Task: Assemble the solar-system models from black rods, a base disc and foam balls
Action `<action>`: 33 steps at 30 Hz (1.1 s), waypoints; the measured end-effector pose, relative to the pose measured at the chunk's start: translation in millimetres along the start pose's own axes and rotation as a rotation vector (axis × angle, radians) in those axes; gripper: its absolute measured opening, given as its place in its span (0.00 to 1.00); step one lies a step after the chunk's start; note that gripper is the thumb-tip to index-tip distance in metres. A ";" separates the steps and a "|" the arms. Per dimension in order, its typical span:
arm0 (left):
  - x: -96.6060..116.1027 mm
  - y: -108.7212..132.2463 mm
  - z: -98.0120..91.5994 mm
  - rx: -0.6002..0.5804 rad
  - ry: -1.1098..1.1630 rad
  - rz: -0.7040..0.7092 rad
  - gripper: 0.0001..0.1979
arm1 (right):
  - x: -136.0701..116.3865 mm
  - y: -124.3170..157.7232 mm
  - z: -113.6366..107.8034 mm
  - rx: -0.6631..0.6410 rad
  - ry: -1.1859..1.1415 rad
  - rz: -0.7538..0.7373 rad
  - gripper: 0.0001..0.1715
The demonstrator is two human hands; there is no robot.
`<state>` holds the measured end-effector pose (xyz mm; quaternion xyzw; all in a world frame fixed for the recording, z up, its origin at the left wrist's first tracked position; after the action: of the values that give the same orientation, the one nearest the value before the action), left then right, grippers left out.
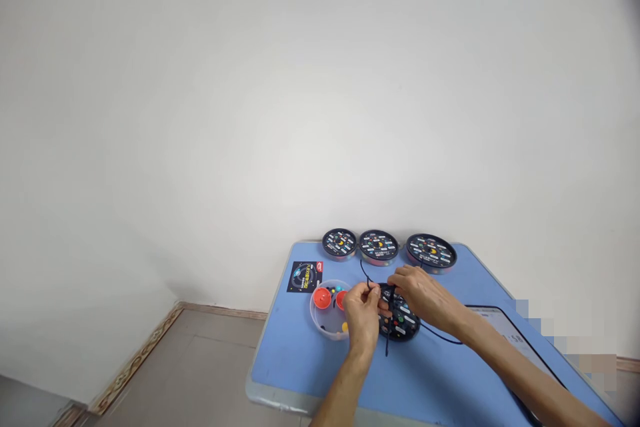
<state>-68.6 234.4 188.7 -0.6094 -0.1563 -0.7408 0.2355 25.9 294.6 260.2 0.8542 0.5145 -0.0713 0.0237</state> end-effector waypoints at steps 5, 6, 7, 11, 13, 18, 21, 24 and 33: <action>-4.7 0.0 -1.0 0.006 -0.009 -0.012 0.19 | -0.8 -3.2 4.2 -0.026 0.024 0.029 0.18; -6.0 -0.2 -0.8 0.005 -0.012 -0.016 0.20 | -0.3 -4.0 5.1 -0.035 0.028 0.037 0.18; -7.2 -0.3 -0.6 0.004 -0.016 -0.020 0.20 | 0.2 -4.8 5.9 -0.042 0.032 0.043 0.19; -10.6 -0.3 -1.2 0.008 -0.041 -0.034 0.19 | 1.0 -6.9 7.9 -0.061 0.038 0.057 0.20; -12.0 0.1 -2.3 0.014 -0.055 -0.041 0.19 | 0.9 -7.9 8.8 -0.067 0.040 0.057 0.21; -13.7 -1.3 -3.3 0.018 -0.100 -0.071 0.19 | 2.6 -11.9 11.4 -0.097 0.023 0.036 0.20; -10.7 -5.0 -2.5 0.006 -0.130 -0.088 0.17 | 5.3 -15.1 11.2 -0.117 0.002 0.027 0.17; -4.2 -8.9 -2.3 -0.010 -0.156 -0.092 0.15 | 7.7 -17.8 10.8 -0.132 -0.014 0.021 0.15; -10.5 -9.1 0.9 -0.054 -0.090 -0.165 0.12 | 11.9 -21.7 11.9 -0.142 -0.053 -0.007 0.15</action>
<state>-71.3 244.1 179.1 -0.6332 -0.1962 -0.7335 0.1501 11.1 313.8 247.4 0.8463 0.5205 -0.0571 0.0975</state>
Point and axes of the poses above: each hand's wrist, its own y-axis away from the middle knuckle, its own z-axis out of the palm, x = y × z, the point moved 9 cm from there along -y, towards the middle knuckle, and after that the axes turned 9 degrees about -x, right-handed, at the moved point
